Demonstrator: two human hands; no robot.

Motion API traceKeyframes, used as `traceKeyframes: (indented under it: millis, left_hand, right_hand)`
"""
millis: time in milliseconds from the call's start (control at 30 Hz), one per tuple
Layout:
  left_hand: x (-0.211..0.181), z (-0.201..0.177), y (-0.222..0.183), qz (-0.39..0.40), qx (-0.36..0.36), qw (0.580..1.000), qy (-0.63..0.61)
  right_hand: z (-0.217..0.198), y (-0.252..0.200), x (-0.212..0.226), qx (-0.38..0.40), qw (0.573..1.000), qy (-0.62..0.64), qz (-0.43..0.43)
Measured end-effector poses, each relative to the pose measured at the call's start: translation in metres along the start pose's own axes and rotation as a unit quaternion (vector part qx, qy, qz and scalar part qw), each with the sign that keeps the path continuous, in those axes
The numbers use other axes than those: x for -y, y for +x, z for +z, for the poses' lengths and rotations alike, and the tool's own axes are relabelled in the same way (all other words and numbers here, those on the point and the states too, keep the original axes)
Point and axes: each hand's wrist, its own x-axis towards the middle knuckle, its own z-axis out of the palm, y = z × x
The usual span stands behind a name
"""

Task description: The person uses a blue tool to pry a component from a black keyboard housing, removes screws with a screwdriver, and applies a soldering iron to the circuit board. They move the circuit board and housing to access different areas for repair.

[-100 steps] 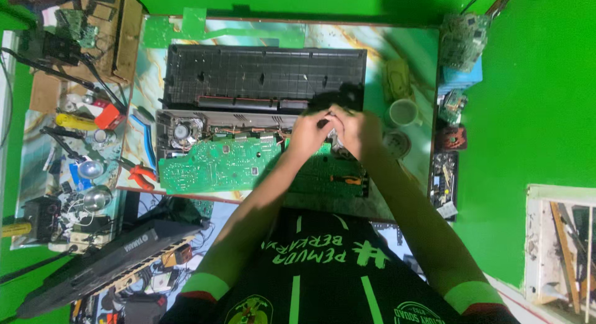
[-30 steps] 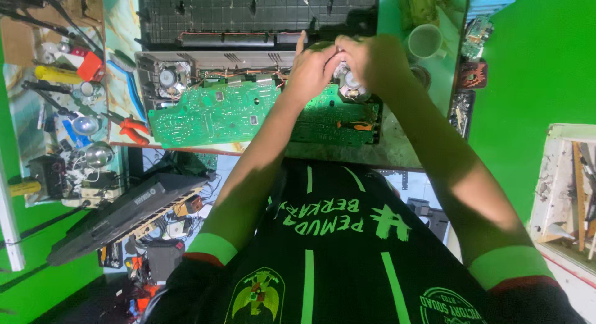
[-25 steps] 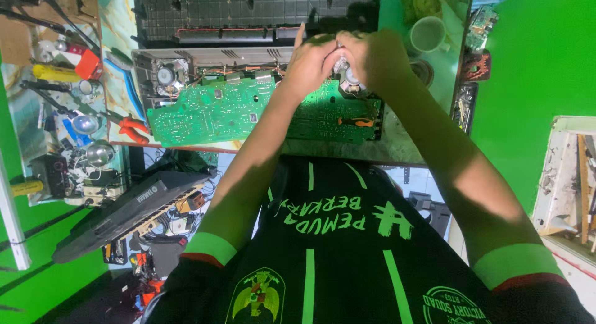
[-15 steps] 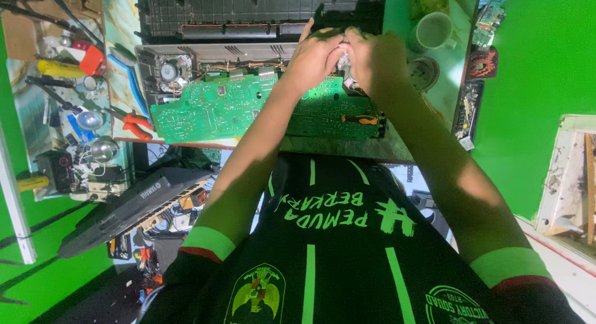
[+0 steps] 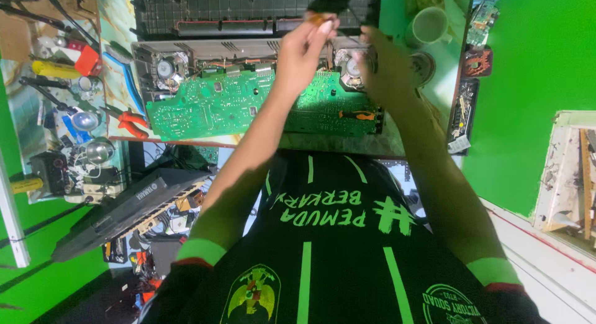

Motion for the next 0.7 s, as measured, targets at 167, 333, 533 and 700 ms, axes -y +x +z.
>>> traceKeyframes:
  millis: [167,333,533,700]
  left_hand:
    - [0.012,0.007,-0.038,-0.075,-0.097,0.936,-0.331]
    - [0.011,0.002,-0.072,-0.063,-0.121,0.924,-0.358]
    - [0.031,-0.023,-0.106,-0.115,-0.111,0.925,-0.344]
    - [0.07,-0.036,-0.144,-0.095,-0.062,0.987,-0.116]
  right_hand:
    - [-0.003,-0.033,0.004,0.084,0.944,0.249,0.199]
    - [-0.023,-0.05,0.025,0.101,0.862,0.41,0.28]
    - [-0.026,-0.067,0.041,0.118,0.858,0.366,0.339]
    - [-0.011,-0.103,0.04,0.125,0.872,0.27,0.389]
